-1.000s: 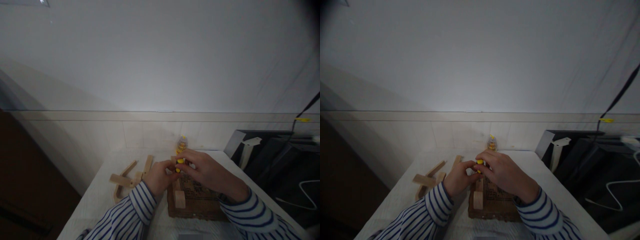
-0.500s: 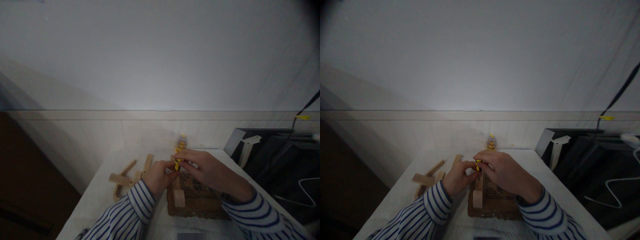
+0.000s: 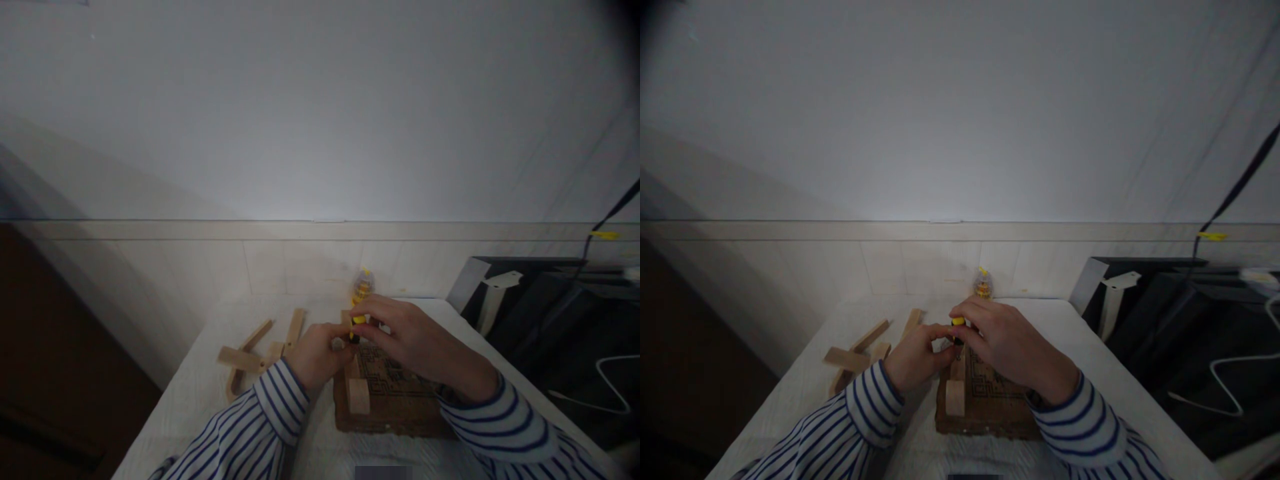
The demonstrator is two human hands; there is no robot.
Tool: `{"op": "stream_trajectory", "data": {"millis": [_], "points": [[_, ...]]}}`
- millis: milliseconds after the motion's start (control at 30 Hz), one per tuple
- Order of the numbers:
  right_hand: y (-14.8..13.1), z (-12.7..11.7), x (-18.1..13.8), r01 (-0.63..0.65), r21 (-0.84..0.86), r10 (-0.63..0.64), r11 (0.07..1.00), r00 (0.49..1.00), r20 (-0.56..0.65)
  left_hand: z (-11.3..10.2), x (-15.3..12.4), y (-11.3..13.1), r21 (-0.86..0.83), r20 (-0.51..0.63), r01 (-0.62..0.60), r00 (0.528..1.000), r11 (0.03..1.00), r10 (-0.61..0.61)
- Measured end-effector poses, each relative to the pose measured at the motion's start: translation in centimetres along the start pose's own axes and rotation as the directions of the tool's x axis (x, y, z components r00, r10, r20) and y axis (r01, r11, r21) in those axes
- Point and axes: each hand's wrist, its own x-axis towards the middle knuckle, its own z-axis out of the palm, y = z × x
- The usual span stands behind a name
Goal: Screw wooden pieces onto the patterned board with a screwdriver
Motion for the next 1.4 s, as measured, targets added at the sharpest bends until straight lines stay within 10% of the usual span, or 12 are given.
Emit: {"op": "stream_trajectory", "data": {"millis": [333, 967, 1400], "points": [[-0.5, -0.1, 0.1, -0.017, -0.014, 0.017, 1.0, 1.0, -0.004, 0.6, 0.1, -1.1, 0.064, -0.173, 0.104, 0.981, 0.993, -0.091], [0.1, 0.1, -0.2, 0.006, 0.016, -0.006, 1.0, 1.0, -0.008, -0.3, 0.1, 0.0, 0.05, -0.003, -0.022, 1.0, 0.998, 0.022], [0.0, 0.3, 0.1, 0.001, 0.006, -0.001, 1.0, 1.0, -0.015, 0.2, 0.2, -0.3, 0.093, -0.141, 0.122, 0.984, 0.988, -0.109]]}}
